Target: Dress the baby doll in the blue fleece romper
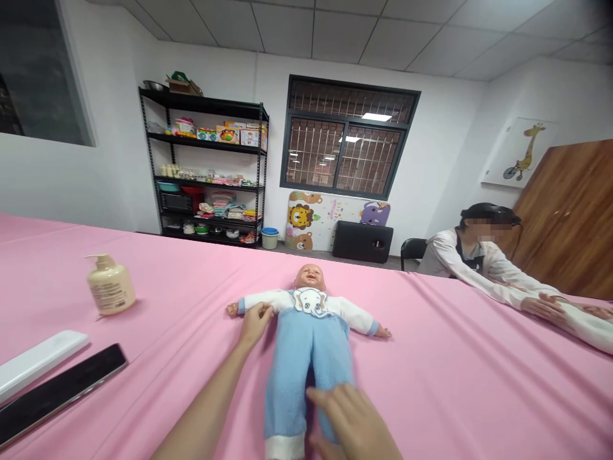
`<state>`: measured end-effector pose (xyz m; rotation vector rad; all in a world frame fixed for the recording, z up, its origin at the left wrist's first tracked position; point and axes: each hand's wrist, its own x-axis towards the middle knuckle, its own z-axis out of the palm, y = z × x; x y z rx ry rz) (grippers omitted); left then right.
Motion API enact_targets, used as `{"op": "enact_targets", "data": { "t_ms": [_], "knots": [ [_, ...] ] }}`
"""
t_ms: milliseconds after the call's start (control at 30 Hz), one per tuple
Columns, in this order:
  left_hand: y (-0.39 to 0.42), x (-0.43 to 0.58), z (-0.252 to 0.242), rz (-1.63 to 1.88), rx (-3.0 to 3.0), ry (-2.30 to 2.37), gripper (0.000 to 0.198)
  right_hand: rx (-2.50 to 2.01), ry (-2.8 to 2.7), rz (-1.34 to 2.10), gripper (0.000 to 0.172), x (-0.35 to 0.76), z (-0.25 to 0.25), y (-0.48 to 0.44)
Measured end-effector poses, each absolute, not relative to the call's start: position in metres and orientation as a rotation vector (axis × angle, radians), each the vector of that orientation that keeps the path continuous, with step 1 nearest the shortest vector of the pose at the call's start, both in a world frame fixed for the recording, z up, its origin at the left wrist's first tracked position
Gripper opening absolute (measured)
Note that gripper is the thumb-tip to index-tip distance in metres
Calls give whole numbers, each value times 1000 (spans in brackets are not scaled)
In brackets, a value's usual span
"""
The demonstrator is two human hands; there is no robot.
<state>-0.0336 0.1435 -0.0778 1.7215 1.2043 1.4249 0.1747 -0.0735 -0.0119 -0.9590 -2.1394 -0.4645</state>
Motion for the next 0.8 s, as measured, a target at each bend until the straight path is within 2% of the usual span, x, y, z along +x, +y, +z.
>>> {"op": "enact_targets", "data": {
  "t_ms": [133,267,367,433,633,800],
  "knots": [
    [134,-30,-71,1381,1787,1144,18,-1342,-1873,-17,33,204,0,-11],
    [126,-26,-65,1265,1904,1046,25,-1661,-1597,340,37,243,-44,70],
    [128,-26,-66,1227,1923,1043,22,-1654,-1619,518,24,261,-78,100],
    [133,-28,-70,1263,1906,1113,20,-1641,-1649,513,27,266,-91,104],
    [143,-28,-78,1417,1863,1374,18,-1777,-1540,147,34,263,-106,98],
    [142,-34,-76,1494,1615,1419,24,-1620,-1458,241,43,257,-111,92]
  ]
}}
